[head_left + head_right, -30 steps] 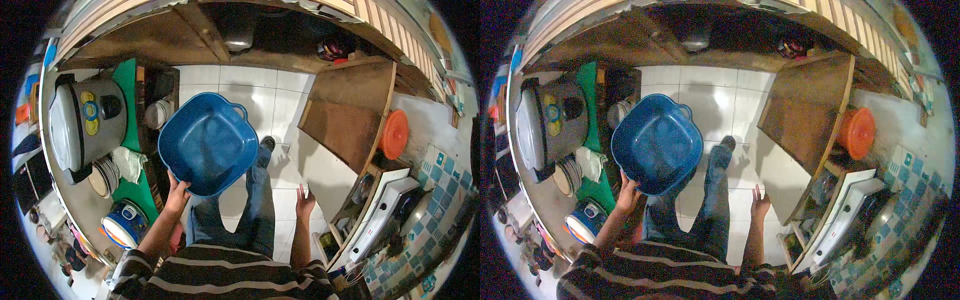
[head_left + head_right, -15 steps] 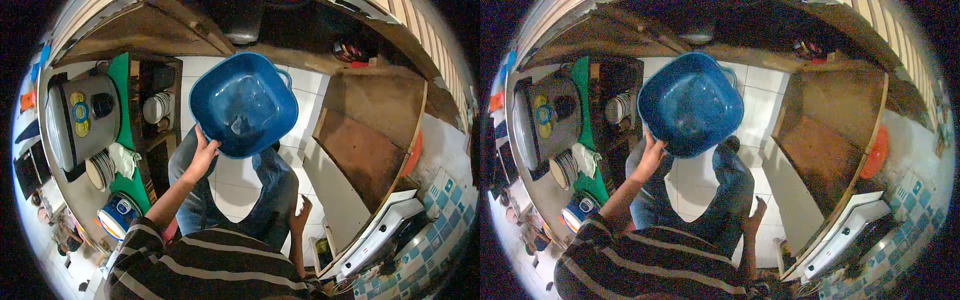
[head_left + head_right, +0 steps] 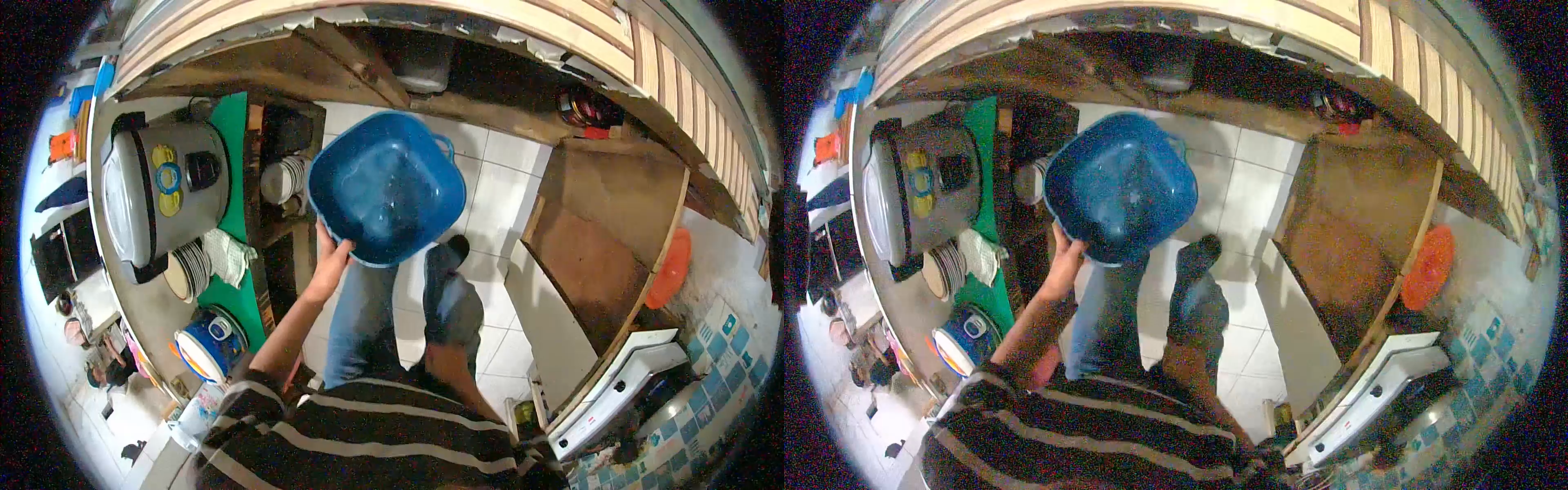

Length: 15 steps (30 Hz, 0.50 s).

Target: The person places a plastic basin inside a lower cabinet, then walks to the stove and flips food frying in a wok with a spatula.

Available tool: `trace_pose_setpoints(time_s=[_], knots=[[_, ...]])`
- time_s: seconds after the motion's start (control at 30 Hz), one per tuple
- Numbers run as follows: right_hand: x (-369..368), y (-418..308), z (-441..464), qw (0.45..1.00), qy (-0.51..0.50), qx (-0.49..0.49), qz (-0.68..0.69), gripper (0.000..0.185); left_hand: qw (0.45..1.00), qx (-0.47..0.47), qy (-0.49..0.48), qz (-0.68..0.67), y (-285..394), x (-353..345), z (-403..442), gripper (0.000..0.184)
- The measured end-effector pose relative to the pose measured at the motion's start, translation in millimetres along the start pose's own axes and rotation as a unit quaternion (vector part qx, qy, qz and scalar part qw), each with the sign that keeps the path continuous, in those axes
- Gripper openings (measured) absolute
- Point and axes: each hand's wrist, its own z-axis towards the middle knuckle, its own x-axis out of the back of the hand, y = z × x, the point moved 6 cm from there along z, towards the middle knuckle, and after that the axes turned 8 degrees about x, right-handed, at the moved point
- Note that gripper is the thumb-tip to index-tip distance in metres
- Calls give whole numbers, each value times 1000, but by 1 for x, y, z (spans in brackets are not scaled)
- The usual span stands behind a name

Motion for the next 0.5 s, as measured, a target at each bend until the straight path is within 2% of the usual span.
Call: trace_pose_setpoints(time_s=[0.03, 0.1, 0.17, 0.23, 0.33, 0.43, 0.5], knots=[[17, -14, -7, 999, 34, 11, 23, 30, 999, -26, 4, -33, -9, 4, 1, 71], [40, -43, -25, 993, 89, 31, 74, 32, 998, -13, -1, -64, -4, 5, -4, 70], [37, -52, -23, 986, 77, -8, 145, 36, 997, 28, -4, -65, -17, 10, -10, 71], [45, -43, 23, 970, 31, -97, 221, 42, 998, 14, 2, -65, -22, 5, -6, 71], [33, -36, 48, 977, -13, -137, 160, 47, 997, 33, 3, -72, -21, -8, -8, 71], [29, -38, 37, 958, 88, -30, 273, 50, 997, 47, -13, -65, -16, -25, -7, 74], [21, -47, 20, 970, -59, -25, 234, 48, 996, 41, -21, -72, -19, -27, -4, 76]])
